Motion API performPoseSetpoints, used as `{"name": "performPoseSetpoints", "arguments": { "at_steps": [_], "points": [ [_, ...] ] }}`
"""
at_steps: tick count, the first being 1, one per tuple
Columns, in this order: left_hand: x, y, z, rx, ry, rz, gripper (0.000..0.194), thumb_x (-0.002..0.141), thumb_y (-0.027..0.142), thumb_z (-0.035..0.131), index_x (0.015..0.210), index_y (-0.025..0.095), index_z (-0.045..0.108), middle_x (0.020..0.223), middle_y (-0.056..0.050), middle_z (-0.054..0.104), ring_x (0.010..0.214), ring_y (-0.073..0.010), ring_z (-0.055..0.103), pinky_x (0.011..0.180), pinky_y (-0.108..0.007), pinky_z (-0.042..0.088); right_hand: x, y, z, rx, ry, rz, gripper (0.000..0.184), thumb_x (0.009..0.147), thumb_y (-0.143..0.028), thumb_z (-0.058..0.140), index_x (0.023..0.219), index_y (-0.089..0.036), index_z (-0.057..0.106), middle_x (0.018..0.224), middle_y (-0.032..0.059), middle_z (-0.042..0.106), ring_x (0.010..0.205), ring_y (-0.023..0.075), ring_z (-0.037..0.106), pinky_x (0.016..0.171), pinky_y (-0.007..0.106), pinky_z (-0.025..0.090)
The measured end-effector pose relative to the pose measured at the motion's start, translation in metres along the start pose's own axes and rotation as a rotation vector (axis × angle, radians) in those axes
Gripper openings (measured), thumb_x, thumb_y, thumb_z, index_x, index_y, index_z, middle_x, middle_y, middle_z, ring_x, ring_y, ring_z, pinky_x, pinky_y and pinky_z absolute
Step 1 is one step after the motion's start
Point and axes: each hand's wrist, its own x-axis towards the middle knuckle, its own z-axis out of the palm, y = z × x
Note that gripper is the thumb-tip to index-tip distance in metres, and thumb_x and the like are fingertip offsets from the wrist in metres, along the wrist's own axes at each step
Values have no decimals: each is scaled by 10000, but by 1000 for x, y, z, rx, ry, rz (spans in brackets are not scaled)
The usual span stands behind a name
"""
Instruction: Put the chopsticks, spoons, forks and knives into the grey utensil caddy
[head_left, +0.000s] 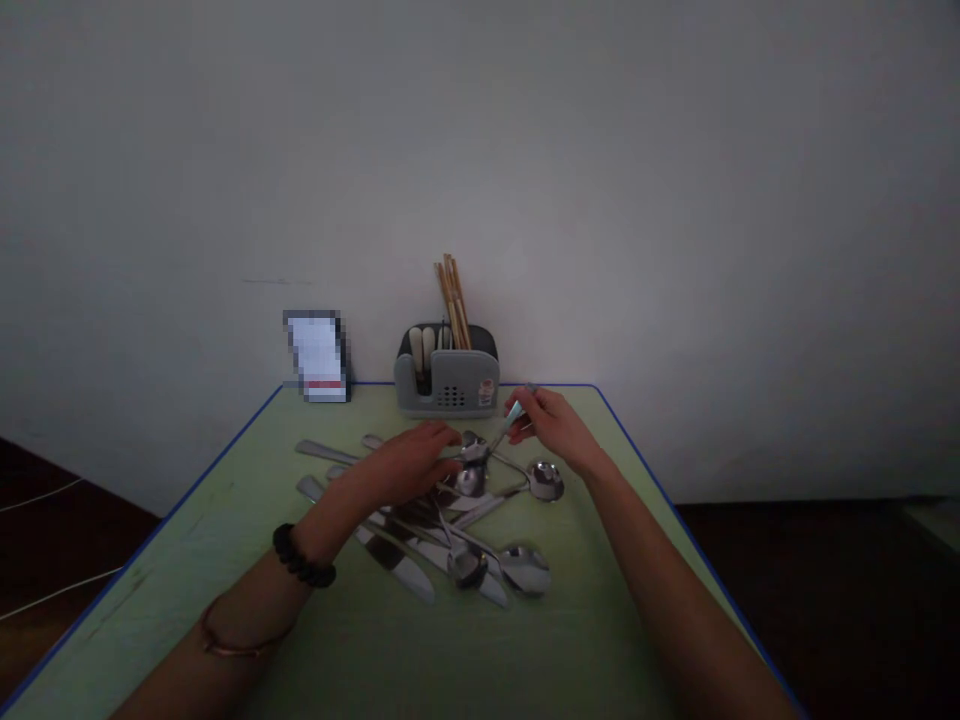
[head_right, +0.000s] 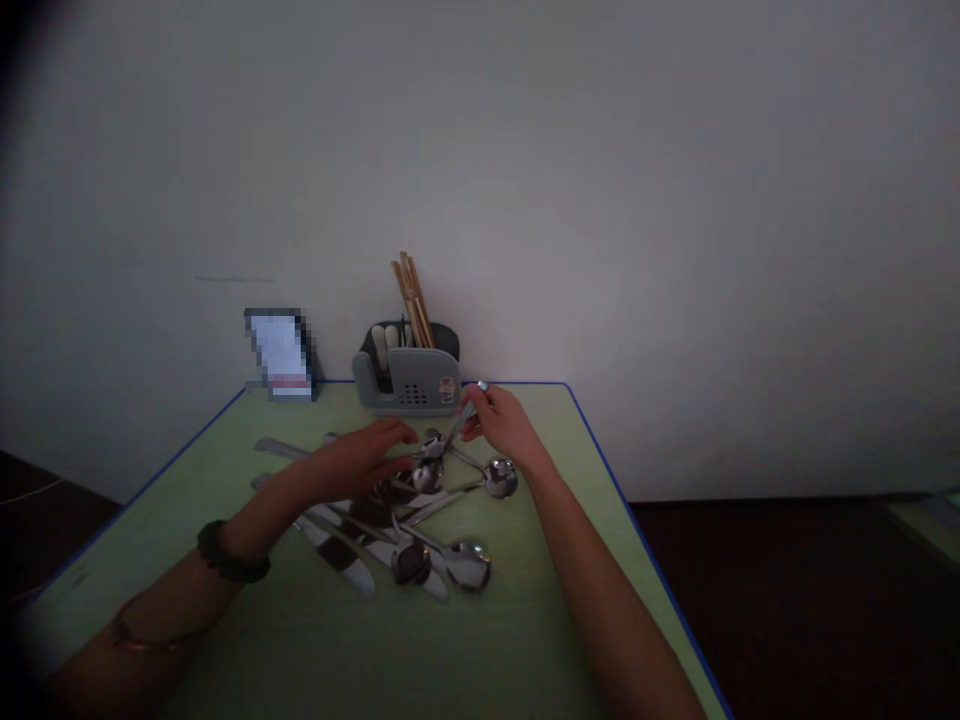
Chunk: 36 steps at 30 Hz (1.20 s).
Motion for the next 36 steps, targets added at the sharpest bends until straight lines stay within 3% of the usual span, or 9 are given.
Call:
{"name": "performPoseSetpoints", "arguments": {
  "at_steps": [5,9,11,16,19,23,29,34,36],
  "points": [
    [2,-1,17,25,-14,6,478,894,412,455,1301,166,412,1231,-120,517,1136,-259,475,966,-385,378,5,25,10,-130,-78,18,188,894,-292,447,889,-137,554,771,49,647,659,117,632,596,229,521],
    [6,-5,25,119,-49,-5,396,888,368,467,1245,198,471,1185,-105,521,1075,-261,489,931,-390,397,1,36,9,-321,-194,25,79,749,-212,649,777,-141,630,713,20,659,644,124,601,587,220,472],
    [7,-6,25,140,-54,-18,314,896,321,448,1180,204,507,1149,-93,530,1043,-245,502,915,-373,403,-1,37,11,-420,-220,32,129,688,-172,695,806,-144,650,701,9,658,640,128,593,582,219,445],
    [6,-8,18,142,-67,-52,206,890,245,432,1037,168,554,1062,-95,542,952,-223,538,851,-347,431,-3,28,21,-631,-219,53,218,693,-151,669,911,-137,663,810,64,695,728,165,617,622,232,410],
    [3,-10,10,139,-106,-75,181,880,254,450,958,151,578,1016,-102,553,915,-227,552,811,-343,440,-5,22,24,-718,-232,77,117,735,-144,597,815,-126,681,829,117,706,772,200,634,649,251,406],
    [-1,-13,1,107,-165,-115,121,830,227,526,897,161,601,973,-84,577,878,-214,567,765,-307,441,-4,18,18,-745,-239,103,171,769,-145,522,660,-126,652,752,132,697,738,212,634,635,266,400],
    [-4,-5,-14,3,-104,-94,203,859,315,506,924,151,607,1001,-95,601,939,-226,564,825,-316,430,-10,-14,-12,-568,-212,50,237,863,-214,403,692,-150,553,522,-10,555,488,104,514,512,225,384],
    [-12,19,-40,-424,-9,0,401,921,451,368,1195,187,494,1191,-79,579,1034,-195,549,886,-302,420,-25,-49,-17,215,-114,-150,219,836,-391,540,793,-176,540,610,-21,597,527,100,570,545,241,476],
    [-15,29,-48,-550,-3,35,432,936,462,320,1268,209,431,1212,-73,568,1034,-184,551,888,-301,421,-29,-57,-11,394,-105,-197,206,798,-380,611,840,-185,561,675,-9,634,604,112,619,608,259,510]
  ]
}}
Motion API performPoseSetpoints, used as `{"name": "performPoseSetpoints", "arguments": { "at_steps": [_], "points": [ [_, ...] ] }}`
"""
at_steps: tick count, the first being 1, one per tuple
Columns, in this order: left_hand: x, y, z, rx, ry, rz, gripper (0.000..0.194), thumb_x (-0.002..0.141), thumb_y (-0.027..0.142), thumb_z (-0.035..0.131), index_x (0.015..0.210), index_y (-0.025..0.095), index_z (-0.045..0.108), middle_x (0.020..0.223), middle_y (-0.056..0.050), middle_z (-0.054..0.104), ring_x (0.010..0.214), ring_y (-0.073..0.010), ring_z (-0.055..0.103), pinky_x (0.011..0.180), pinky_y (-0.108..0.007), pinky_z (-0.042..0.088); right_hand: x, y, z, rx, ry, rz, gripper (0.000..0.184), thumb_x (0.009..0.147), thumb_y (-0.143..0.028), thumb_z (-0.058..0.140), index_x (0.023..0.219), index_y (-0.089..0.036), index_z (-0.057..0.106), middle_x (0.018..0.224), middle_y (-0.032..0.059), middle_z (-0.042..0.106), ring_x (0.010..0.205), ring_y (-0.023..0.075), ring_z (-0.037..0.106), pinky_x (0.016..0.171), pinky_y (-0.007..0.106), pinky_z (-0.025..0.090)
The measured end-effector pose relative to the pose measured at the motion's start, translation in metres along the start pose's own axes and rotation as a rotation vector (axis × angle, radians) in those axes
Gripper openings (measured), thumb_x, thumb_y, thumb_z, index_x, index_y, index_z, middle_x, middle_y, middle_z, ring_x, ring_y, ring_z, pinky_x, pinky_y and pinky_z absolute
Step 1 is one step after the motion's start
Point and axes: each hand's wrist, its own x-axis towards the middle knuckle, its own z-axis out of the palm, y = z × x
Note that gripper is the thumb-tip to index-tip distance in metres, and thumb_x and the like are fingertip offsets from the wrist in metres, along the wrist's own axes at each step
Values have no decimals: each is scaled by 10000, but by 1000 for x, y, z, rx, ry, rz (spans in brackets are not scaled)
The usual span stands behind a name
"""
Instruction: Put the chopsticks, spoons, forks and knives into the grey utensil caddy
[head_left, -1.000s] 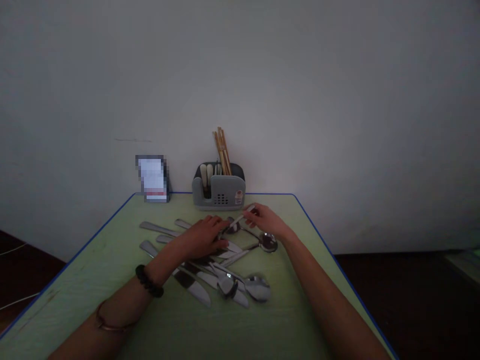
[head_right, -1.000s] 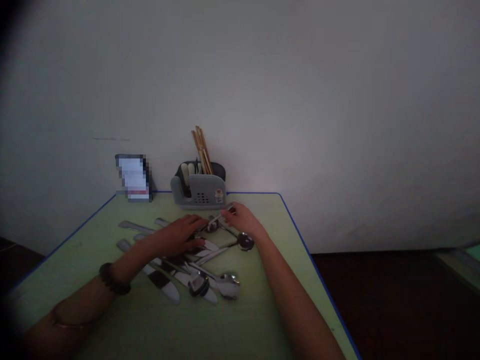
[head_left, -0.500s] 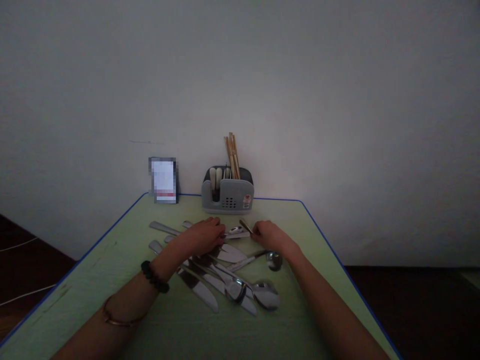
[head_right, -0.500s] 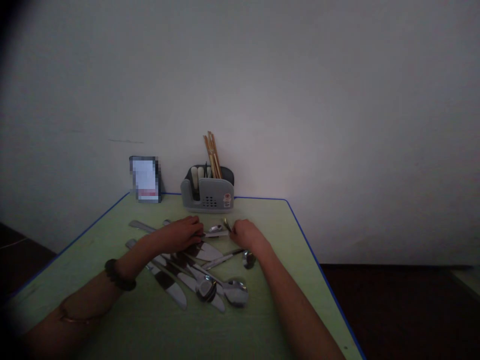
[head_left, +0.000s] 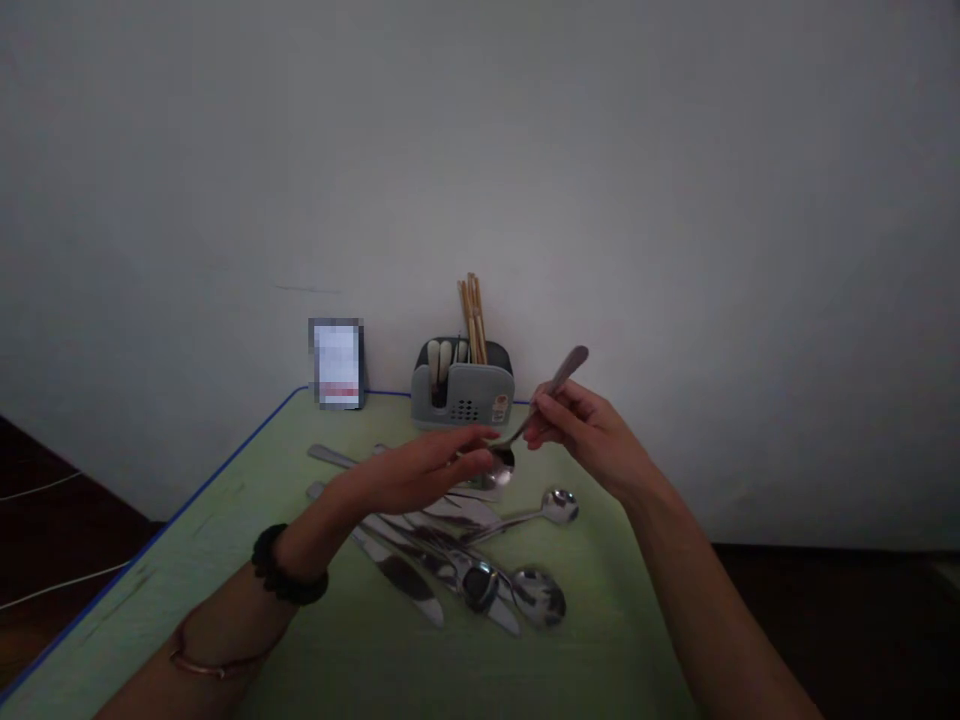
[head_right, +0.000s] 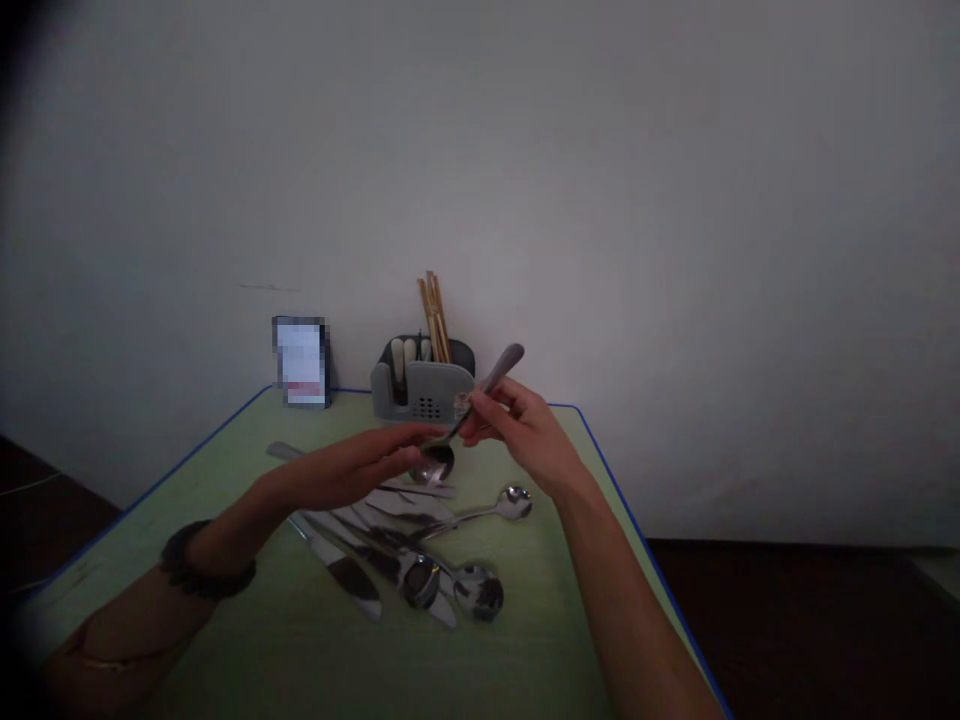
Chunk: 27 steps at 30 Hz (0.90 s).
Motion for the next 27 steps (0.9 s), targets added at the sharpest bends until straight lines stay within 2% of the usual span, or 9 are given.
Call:
{"name": "performPoseSetpoints", "arguments": {
  "at_steps": [3,5,7,10,14,23,27],
  "points": [
    [-2,9,-1,-142,-46,24,417,951,454,259,1209,189,451,922,-36,631,769,-141,587,733,-263,458,0,-1,11,107,5,-38,204,771,-354,658,870,-195,578,722,-2,654,675,124,647,661,274,529],
    [-3,9,-3,-137,-61,20,406,951,457,241,1074,174,507,711,15,561,617,-117,527,629,-237,432,0,0,15,116,24,-41,217,770,-368,658,870,-188,590,725,5,659,684,130,650,666,281,533],
    [-2,7,-6,-53,-39,-2,402,952,453,232,941,177,523,643,35,492,572,-110,472,588,-230,394,1,1,16,100,69,-34,252,773,-404,646,860,-171,601,702,14,656,659,128,641,644,277,532],
    [-2,2,-10,119,3,-38,381,951,445,238,827,185,487,679,23,498,599,-122,462,583,-244,359,2,0,14,96,139,-7,300,761,-452,640,817,-163,585,602,-23,589,539,106,591,531,249,503],
    [-3,-6,-15,268,32,-86,375,942,478,238,847,196,466,746,0,538,667,-149,500,620,-269,359,3,-2,14,113,197,15,305,749,-471,634,778,-177,554,579,-58,516,479,94,553,447,232,470],
    [-4,-13,-26,253,43,-80,359,942,460,271,948,204,522,789,4,581,691,-136,534,632,-246,383,6,2,15,40,262,8,278,766,-440,610,785,-165,574,627,-2,594,574,140,613,457,246,511],
    [-3,-19,-29,207,59,-94,395,943,476,243,925,199,524,761,6,585,674,-134,544,623,-241,398,7,3,16,35,281,-2,284,770,-445,608,813,-166,576,652,10,618,603,151,628,473,258,526]
  ]
}}
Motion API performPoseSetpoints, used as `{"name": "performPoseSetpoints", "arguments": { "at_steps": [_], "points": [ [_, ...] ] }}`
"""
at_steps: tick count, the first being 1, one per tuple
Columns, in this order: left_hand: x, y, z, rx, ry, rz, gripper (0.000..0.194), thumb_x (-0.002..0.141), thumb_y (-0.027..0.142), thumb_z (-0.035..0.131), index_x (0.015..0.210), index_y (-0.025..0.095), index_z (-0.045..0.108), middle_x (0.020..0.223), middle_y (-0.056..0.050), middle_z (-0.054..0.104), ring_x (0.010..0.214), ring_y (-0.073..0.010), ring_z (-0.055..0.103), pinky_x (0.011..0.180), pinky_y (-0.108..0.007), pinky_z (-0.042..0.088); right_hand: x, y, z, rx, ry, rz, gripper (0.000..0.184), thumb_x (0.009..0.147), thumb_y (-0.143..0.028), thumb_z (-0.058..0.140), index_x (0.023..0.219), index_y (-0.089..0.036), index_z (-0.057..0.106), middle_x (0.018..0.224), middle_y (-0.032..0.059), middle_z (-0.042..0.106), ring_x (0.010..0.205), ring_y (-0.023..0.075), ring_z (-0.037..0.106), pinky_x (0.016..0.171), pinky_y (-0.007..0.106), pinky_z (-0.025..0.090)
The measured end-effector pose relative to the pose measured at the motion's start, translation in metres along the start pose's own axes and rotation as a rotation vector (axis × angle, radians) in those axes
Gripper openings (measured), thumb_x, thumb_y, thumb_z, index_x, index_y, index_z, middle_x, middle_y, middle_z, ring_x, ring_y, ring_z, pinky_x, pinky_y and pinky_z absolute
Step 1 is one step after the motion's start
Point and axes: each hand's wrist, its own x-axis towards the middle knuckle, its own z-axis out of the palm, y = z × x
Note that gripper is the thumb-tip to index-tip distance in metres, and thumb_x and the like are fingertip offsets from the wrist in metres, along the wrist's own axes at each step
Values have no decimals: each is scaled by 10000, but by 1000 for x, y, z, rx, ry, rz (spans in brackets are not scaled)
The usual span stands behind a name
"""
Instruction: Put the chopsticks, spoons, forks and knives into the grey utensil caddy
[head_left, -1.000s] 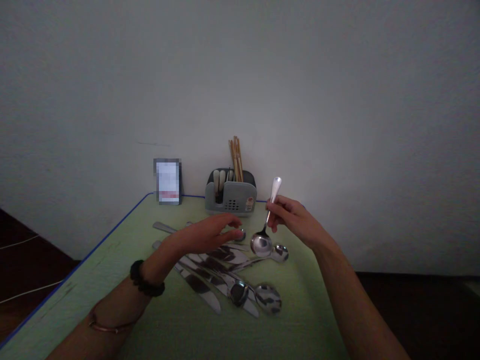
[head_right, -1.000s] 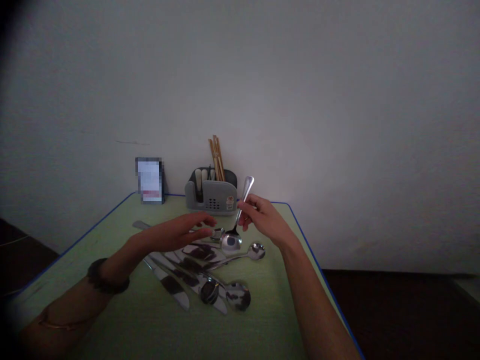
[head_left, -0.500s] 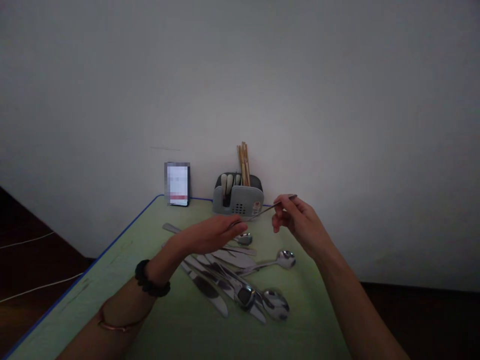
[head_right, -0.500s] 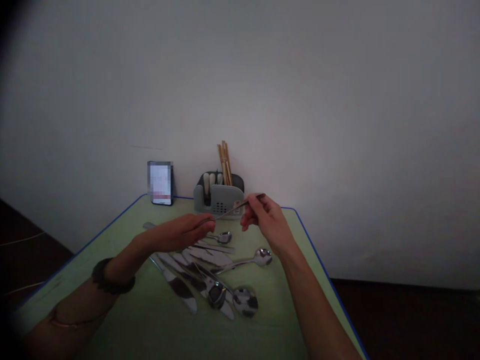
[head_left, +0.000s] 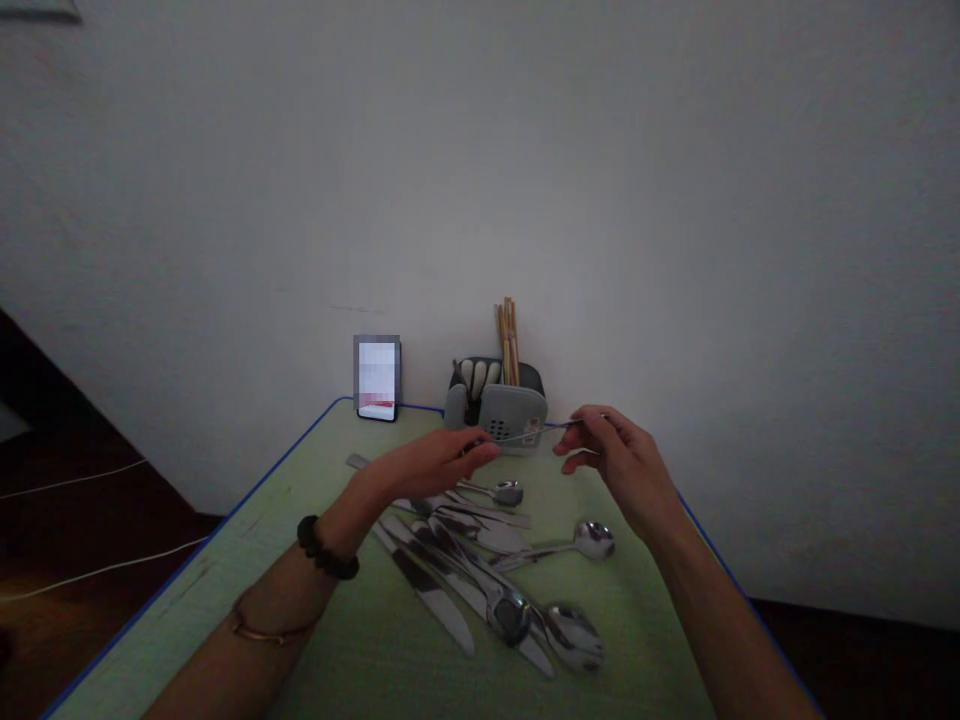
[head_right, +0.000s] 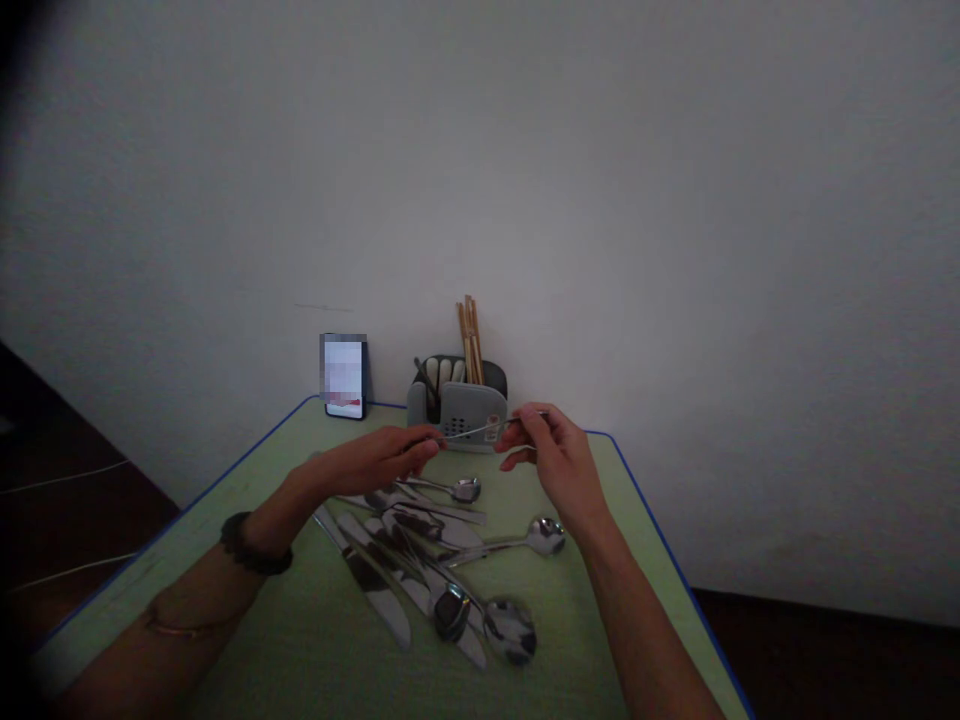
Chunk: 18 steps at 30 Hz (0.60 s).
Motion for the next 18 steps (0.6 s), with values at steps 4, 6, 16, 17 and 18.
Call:
{"name": "performPoseSetpoints", "arguments": {
  "at_steps": [4,6,16,17,18],
  "points": [
    [1,-12,-3,-1,66,-63,457,940,499,202,811,187,510,727,-3,590,667,-143,560,638,-258,409,1,1,-1,-14,29,-34,292,770,-453,612,831,-169,578,671,12,626,612,150,630,483,263,534],
    [2,-21,-4,38,115,-101,456,934,503,216,772,185,499,700,-6,581,641,-150,555,613,-267,403,1,0,-2,-19,38,-38,300,764,-460,618,830,-170,579,671,11,623,613,148,630,482,262,534],
    [24,-60,-13,151,752,-271,377,869,380,444,1143,123,477,917,-76,617,770,-169,600,701,-284,464,1,0,0,-40,80,-71,286,782,-451,600,876,-183,567,723,14,621,641,147,636,501,270,554],
    [28,-62,-16,152,732,-274,391,868,379,448,1163,123,478,924,-78,629,764,-168,608,706,-284,469,1,0,0,-42,81,-81,282,787,-451,595,879,-186,566,731,14,621,643,145,636,502,268,555],
    [32,-64,-18,161,708,-283,379,870,375,447,1151,126,499,909,-77,645,754,-169,616,708,-285,473,1,-1,0,-45,84,-90,280,791,-451,590,880,-187,565,736,15,621,645,144,637,502,267,555]
  ]
}}
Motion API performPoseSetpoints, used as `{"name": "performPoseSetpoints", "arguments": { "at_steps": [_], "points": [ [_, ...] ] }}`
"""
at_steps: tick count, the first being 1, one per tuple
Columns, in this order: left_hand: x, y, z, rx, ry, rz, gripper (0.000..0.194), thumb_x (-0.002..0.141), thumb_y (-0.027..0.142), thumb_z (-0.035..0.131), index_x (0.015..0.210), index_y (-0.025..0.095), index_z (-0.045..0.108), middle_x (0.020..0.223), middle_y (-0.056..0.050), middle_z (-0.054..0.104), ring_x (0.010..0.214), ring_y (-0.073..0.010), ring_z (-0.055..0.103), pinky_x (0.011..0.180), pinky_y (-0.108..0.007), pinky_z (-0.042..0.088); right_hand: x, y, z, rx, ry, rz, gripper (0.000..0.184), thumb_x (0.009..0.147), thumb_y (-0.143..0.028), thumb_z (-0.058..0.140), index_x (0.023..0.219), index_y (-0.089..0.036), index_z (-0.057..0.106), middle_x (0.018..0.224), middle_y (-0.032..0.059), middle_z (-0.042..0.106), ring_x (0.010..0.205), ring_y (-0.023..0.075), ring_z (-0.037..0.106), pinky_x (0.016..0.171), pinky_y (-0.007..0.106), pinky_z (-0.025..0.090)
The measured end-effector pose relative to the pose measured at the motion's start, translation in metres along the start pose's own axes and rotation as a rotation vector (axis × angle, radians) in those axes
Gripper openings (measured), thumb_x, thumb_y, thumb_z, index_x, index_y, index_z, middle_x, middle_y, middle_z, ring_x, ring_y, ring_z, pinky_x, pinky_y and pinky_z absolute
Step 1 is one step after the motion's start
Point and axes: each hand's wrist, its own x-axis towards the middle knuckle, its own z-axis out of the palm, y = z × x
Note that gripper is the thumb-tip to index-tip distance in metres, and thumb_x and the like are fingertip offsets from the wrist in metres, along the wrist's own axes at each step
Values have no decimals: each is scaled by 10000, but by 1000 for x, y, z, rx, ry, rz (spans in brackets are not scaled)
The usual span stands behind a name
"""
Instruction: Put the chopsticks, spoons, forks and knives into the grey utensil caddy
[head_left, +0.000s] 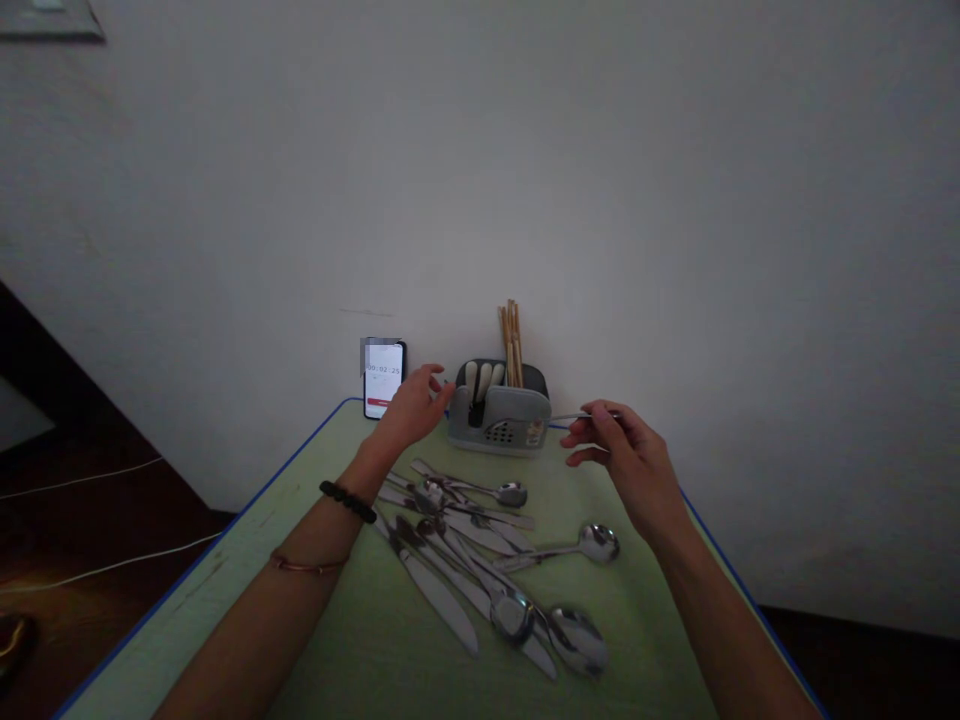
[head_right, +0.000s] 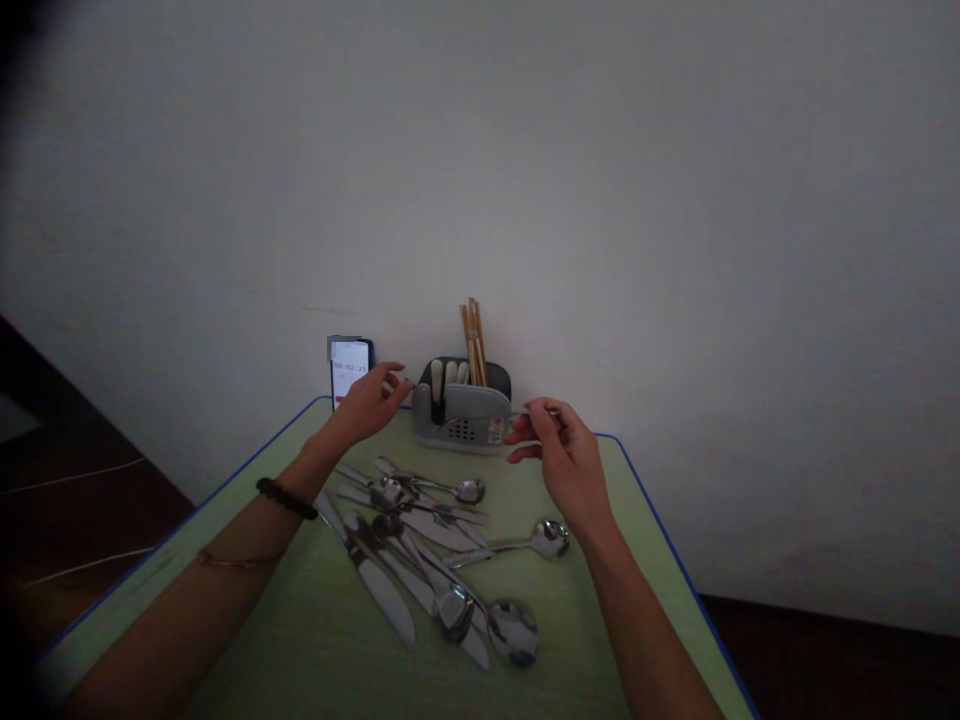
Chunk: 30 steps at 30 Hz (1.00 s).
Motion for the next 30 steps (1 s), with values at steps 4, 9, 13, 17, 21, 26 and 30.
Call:
{"name": "performPoseSetpoints", "arguments": {
  "at_steps": [4,9,13,17,21,26,30],
  "points": [
    [13,-1,1,57,-65,-12,239,862,308,462,935,142,619,824,-74,694,755,-183,638,709,-285,479,0,-2,-2,-9,15,-10,291,792,-456,589,894,-184,568,739,20,626,658,153,644,507,272,558],
    [25,3,0,54,-84,44,231,850,303,508,891,122,647,830,-86,708,753,-185,647,699,-274,481,2,-4,-6,-4,21,-4,311,778,-469,603,890,-180,574,726,18,623,647,155,643,504,277,557],
    [40,16,-5,65,-56,109,248,858,313,503,913,126,654,858,-98,706,804,-205,641,748,-300,471,3,-4,-8,-3,20,-4,317,778,-476,601,892,-182,576,726,20,623,657,160,643,495,277,556],
    [57,35,-6,43,-59,229,263,860,342,504,921,136,655,872,-81,703,820,-192,630,777,-290,462,4,-5,-11,-9,27,-1,326,776,-480,603,899,-180,574,727,22,627,656,161,647,494,272,555],
    [68,46,6,-44,-160,350,247,836,341,539,892,135,666,861,-66,701,809,-181,616,770,-279,457,5,-4,-14,-18,30,-5,324,775,-480,602,893,-180,572,724,20,626,645,156,642,487,268,553],
    [72,46,22,-91,-230,367,231,822,334,553,869,141,671,800,-40,698,748,-161,609,721,-260,458,7,-3,-18,-32,20,2,334,761,-483,612,886,-176,570,714,17,622,631,151,635,471,261,549],
    [71,43,26,-134,-252,354,243,793,339,593,916,138,655,840,-44,700,757,-150,615,705,-241,467,7,-3,-20,-64,0,8,329,769,-472,607,896,-171,572,722,19,617,632,148,629,459,252,542]
  ]
}}
